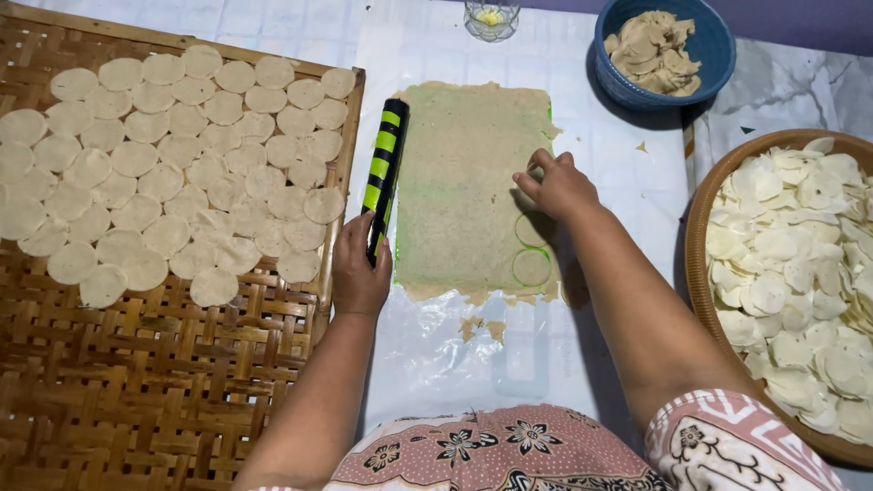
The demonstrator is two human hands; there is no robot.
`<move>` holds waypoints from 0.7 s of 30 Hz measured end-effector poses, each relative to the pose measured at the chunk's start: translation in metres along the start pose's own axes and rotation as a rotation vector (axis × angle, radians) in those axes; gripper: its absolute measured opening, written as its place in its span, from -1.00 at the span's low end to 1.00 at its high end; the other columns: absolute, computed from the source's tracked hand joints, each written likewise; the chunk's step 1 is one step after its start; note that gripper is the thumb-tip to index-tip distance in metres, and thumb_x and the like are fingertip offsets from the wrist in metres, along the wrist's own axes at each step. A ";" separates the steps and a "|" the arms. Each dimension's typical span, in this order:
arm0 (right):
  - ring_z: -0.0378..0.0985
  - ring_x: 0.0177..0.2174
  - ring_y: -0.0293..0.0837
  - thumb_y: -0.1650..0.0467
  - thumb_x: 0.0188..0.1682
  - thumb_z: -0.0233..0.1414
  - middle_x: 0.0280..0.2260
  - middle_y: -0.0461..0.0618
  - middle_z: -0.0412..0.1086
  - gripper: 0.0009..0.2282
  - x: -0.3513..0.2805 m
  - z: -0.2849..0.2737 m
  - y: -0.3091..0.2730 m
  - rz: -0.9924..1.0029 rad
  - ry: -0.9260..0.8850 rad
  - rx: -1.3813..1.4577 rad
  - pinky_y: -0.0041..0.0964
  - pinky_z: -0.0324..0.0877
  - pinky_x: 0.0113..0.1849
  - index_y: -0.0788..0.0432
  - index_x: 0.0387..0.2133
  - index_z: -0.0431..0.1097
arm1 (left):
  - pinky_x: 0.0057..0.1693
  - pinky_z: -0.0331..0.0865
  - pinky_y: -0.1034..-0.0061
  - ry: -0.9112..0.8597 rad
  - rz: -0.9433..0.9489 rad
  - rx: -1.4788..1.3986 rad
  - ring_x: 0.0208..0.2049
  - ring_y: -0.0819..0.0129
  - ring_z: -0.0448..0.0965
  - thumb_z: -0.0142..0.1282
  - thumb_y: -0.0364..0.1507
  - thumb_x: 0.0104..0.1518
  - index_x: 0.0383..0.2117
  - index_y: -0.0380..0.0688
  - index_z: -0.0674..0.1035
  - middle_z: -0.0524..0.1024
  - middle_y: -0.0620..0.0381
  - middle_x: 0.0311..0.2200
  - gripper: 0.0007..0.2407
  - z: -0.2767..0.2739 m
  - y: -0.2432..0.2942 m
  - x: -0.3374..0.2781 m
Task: Rolling out dough and cutting it into small circular pieces for drying.
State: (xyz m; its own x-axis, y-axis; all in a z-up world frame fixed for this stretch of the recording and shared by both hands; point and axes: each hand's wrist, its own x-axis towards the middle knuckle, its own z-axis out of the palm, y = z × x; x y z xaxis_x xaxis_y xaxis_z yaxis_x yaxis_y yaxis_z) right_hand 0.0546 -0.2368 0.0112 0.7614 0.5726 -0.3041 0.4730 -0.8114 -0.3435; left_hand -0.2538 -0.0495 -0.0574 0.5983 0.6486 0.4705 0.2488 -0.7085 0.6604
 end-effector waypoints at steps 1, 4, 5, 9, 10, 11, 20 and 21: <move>0.49 -0.04 0.48 -0.05 0.09 -0.09 0.07 0.27 0.23 -0.59 0.000 0.002 0.002 0.001 -0.004 0.000 0.30 0.40 -0.06 -0.11 -0.02 0.28 | 0.21 0.38 0.08 -0.003 -0.003 0.001 0.15 -0.06 0.46 0.10 -0.40 0.24 0.22 -0.02 0.42 0.40 -0.04 0.05 -0.61 -0.001 0.002 -0.002; 0.50 -0.05 0.50 -0.02 0.11 -0.13 0.09 0.27 0.21 -0.61 0.011 0.000 0.001 -0.023 -0.030 -0.059 0.32 0.41 -0.06 -0.10 0.01 0.26 | 0.21 0.38 0.08 -0.009 -0.018 0.000 0.15 -0.04 0.46 0.08 -0.41 0.25 0.23 -0.01 0.42 0.41 -0.03 0.05 -0.61 -0.002 0.004 0.006; 0.50 -0.06 0.51 -0.02 0.12 -0.14 0.09 0.28 0.20 -0.61 0.015 0.000 -0.001 -0.025 -0.017 -0.055 0.33 0.41 -0.07 -0.09 0.00 0.25 | 0.21 0.38 0.09 -0.002 -0.010 0.000 0.15 -0.03 0.46 0.09 -0.41 0.24 0.22 -0.02 0.42 0.41 -0.02 0.04 -0.61 -0.002 0.004 0.008; 0.48 -0.04 0.53 0.02 0.14 -0.15 0.10 0.29 0.20 -0.64 -0.002 -0.006 -0.005 -0.050 -0.061 -0.083 0.35 0.41 -0.06 -0.08 0.01 0.22 | 0.20 0.39 0.07 -0.012 -0.008 0.002 0.14 -0.07 0.47 0.09 -0.44 0.24 0.23 -0.03 0.42 0.41 -0.05 0.03 -0.61 -0.003 0.006 0.004; 0.48 -0.04 0.53 0.02 0.14 -0.15 0.10 0.29 0.20 -0.64 0.002 -0.005 -0.005 -0.051 -0.062 -0.083 0.35 0.41 -0.06 -0.08 0.01 0.22 | 0.20 0.39 0.07 -0.011 -0.008 0.003 0.14 -0.07 0.47 0.09 -0.44 0.24 0.23 -0.03 0.42 0.41 -0.05 0.03 -0.61 -0.004 0.005 0.004; 0.48 -0.05 0.55 0.01 0.14 -0.15 0.09 0.28 0.21 -0.63 0.006 -0.004 -0.005 -0.048 -0.043 -0.070 0.35 0.41 -0.06 -0.07 0.00 0.23 | 0.20 0.39 0.06 -0.010 -0.008 0.003 0.14 -0.07 0.46 0.09 -0.43 0.24 0.23 -0.03 0.42 0.41 -0.04 0.04 -0.60 -0.004 0.005 0.004; 0.48 -0.04 0.55 0.05 0.11 -0.08 0.02 0.37 0.32 -0.62 0.015 -0.019 -0.002 -0.055 -0.097 -0.052 0.35 0.38 -0.04 0.03 -0.02 0.32 | 0.20 0.38 0.05 -0.003 -0.002 0.002 0.14 -0.09 0.46 0.10 -0.43 0.23 0.23 -0.05 0.43 0.41 -0.07 0.04 -0.60 -0.003 0.003 0.002; 0.48 -0.04 0.56 0.08 0.09 -0.04 -0.02 0.43 0.39 -0.61 0.025 -0.023 0.001 -0.054 -0.127 -0.025 0.35 0.36 -0.03 0.09 -0.05 0.39 | 0.20 0.38 0.04 -0.008 -0.005 0.004 0.14 -0.10 0.46 0.10 -0.43 0.22 0.23 -0.06 0.43 0.41 -0.09 0.03 -0.60 -0.003 0.004 0.002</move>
State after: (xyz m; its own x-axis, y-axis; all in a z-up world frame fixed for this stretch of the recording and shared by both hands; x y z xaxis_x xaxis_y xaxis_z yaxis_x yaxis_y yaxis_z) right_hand 0.0844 -0.2256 0.0234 0.6729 0.6245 -0.3965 0.5239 -0.7807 -0.3405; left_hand -0.2536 -0.0499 -0.0519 0.6031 0.6496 0.4630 0.2542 -0.7066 0.6604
